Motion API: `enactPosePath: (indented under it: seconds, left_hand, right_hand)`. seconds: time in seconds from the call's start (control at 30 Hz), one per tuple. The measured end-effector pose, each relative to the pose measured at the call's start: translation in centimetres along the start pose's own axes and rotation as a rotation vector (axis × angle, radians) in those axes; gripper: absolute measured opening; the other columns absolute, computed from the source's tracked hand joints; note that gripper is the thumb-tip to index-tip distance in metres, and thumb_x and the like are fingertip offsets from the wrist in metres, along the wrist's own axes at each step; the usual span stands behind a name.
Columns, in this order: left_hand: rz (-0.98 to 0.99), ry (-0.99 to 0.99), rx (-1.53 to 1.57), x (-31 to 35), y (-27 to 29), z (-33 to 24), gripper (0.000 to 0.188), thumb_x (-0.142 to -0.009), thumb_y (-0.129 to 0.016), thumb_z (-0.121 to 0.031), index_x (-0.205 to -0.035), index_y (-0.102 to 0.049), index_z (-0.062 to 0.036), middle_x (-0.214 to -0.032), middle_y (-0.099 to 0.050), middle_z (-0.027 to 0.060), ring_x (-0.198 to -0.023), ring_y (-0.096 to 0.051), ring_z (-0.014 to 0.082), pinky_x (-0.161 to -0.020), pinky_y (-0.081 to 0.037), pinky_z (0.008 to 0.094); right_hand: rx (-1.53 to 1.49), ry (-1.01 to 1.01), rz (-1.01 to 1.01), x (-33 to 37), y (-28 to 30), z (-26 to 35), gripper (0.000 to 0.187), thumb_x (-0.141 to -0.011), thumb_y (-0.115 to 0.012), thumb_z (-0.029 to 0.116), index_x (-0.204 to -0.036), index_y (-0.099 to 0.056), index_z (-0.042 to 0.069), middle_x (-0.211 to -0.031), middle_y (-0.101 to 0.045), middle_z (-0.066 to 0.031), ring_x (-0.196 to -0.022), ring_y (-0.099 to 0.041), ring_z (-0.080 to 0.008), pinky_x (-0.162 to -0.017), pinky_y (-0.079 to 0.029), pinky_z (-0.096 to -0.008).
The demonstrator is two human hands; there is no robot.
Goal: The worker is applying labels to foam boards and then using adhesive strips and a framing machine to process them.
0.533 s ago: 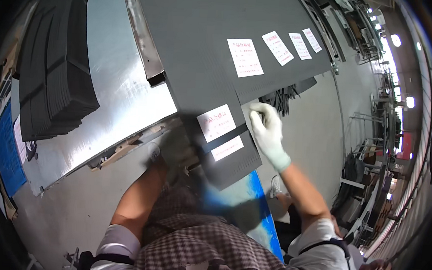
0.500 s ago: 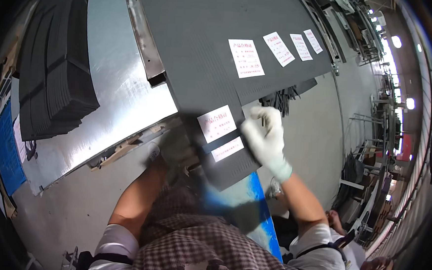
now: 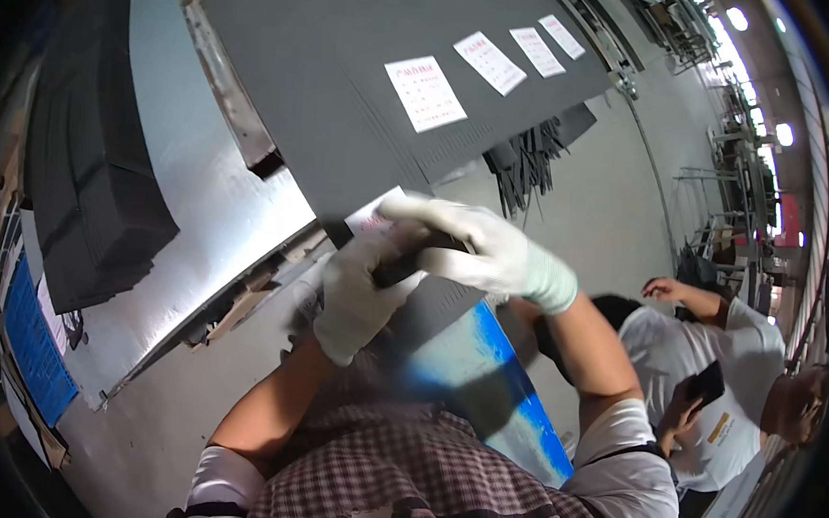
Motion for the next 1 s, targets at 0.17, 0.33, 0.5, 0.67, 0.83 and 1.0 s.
enactPosePath:
  seconds: [0.17,0.33,0.5,0.67,0.83,1.0]
  left_hand:
    - [0.074,-0.214,-0.498,-0.1,-0.4,-1.4,0.064,-0.074,-0.082,-0.035,-0.124,-0.058,-0.0043,-0.112,-0.059,0.0134,-0.1,-0.062,0.031,-0.087,-0.054,0.0383]
    - [0.075,-0.261,-0.556,0.5,-1.1,-0.9,0.063,-0.075,-0.084,-0.033,-0.124,-0.056,-0.0031,-0.116,-0.057,0.0142,-0.094,-0.067,0.0259,-0.083,-0.058,0.0343]
    - [-0.273,-0.051,-0.138,0.1,2.7,0.1,0.028,-0.087,-0.068,-0.011,-0.11,-0.054,-0.0013,-0.086,-0.055,0.0029,-0.074,-0.054,0.0102,-0.071,-0.049,0.0234]
    - [-0.021,0.644,0.464,7.6,1.5,6.0,0.018,-0.095,-0.062,-0.012,-0.081,-0.05,-0.011,-0.071,-0.047,-0.004,-0.061,-0.044,0.0032,-0.055,-0.038,0.0203]
    - [-0.029,0.509,0.14,6.2,1.7,3.7,0.034,-0.093,-0.065,-0.009,-0.067,-0.043,-0.0101,-0.065,-0.045,-0.0048,-0.058,-0.036,0.0026,-0.051,-0.031,0.0236]
    - [-0.103,0.618,0.277,7.2,3.1,3.1,0.03,-0.091,-0.064,-0.002,-0.07,-0.044,-0.0114,-0.067,-0.048,-0.0053,-0.057,-0.041,0.0009,-0.052,-0.037,0.0175]
  right_hand:
    - [0.804,-0.209,0.126,0.7,4.5,0.6,0.034,-0.091,-0.061,0.034,-0.114,-0.071,0.011,-0.089,-0.071,-0.0151,-0.078,-0.07,-0.0306,-0.071,-0.056,-0.0369]
    - [1.048,-0.519,0.205,1.9,1.7,-11.6,0.021,-0.09,-0.06,0.027,-0.092,-0.074,0.011,-0.083,-0.071,-0.012,-0.081,-0.069,-0.0322,-0.072,-0.055,-0.0407]
    - [0.461,-0.541,-0.243,5.0,2.4,-17.5,0.017,-0.088,-0.058,0.018,-0.087,-0.071,0.007,-0.077,-0.067,-0.0169,-0.072,-0.065,-0.0308,-0.069,-0.052,-0.0389]
    - [0.524,-0.421,0.386,5.4,1.2,-8.6,0.018,-0.082,-0.06,0.008,-0.095,-0.072,0.006,-0.076,-0.066,-0.0156,-0.07,-0.061,-0.0319,-0.071,-0.051,-0.0389]
    - [0.669,-0.418,0.022,9.7,2.8,-9.2,0.025,-0.079,-0.057,0.005,-0.1,-0.07,0.005,-0.1,-0.069,-0.0175,-0.096,-0.066,-0.035,-0.085,-0.053,-0.0395]
    - [0.834,-0.197,-0.152,8.0,2.3,-3.6,0.028,-0.092,-0.055,0.015,-0.117,-0.06,0.006,-0.082,-0.062,-0.0184,-0.074,-0.063,-0.0371,-0.071,-0.053,-0.0436]
Point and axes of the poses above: each hand's wrist, its own x-axis away from the middle knuckle, its own y-axis out of the back of the hand, z = x × y, the point moved 9 cm from there along -x, towards the middle knuckle
